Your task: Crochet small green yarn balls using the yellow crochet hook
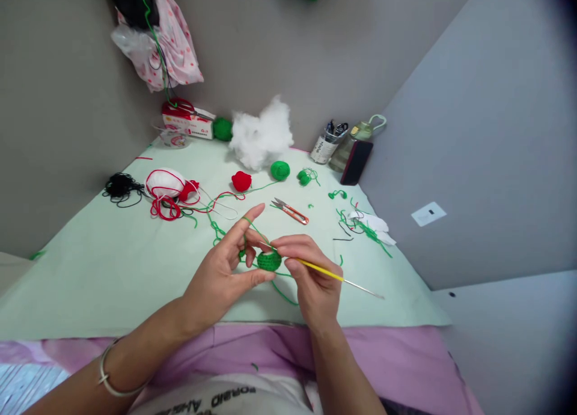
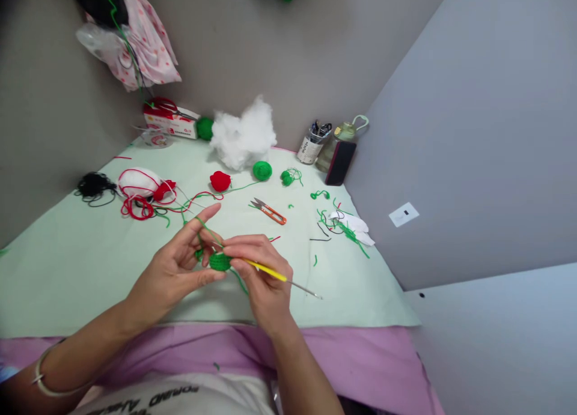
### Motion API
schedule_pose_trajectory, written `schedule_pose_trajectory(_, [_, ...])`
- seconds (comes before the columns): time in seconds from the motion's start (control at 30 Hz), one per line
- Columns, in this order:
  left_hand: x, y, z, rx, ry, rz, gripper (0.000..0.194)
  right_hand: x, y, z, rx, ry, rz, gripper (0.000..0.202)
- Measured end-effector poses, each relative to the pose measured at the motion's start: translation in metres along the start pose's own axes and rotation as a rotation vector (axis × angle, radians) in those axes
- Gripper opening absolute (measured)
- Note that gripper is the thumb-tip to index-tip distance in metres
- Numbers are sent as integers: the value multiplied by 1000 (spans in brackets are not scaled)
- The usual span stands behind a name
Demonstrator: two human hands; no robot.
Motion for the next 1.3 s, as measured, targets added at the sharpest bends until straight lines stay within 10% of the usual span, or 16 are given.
schedule_pose_trajectory(0.3, [2,2,4,-189,-87,-108,73,-6,18,5,-274,65,-108,20])
schedule_pose_trajectory(0.57, [3,3,4,-272,-145,-85,71,-11,12,10,-309,-130,-129,21])
schedule_pose_trajectory(1.3, [1,5,5,-309,-155,-111,67,-6,-18,10,147,-329,166,20])
Point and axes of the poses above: each hand's wrist, its own x-axis away from the middle knuckle, its own z-axis out of the back of the hand, y = z × x, the point moved 7 cm from there along -x, towards the middle knuckle, and after that the axes turned 2 degrees about -y, right-handed, at the moved point
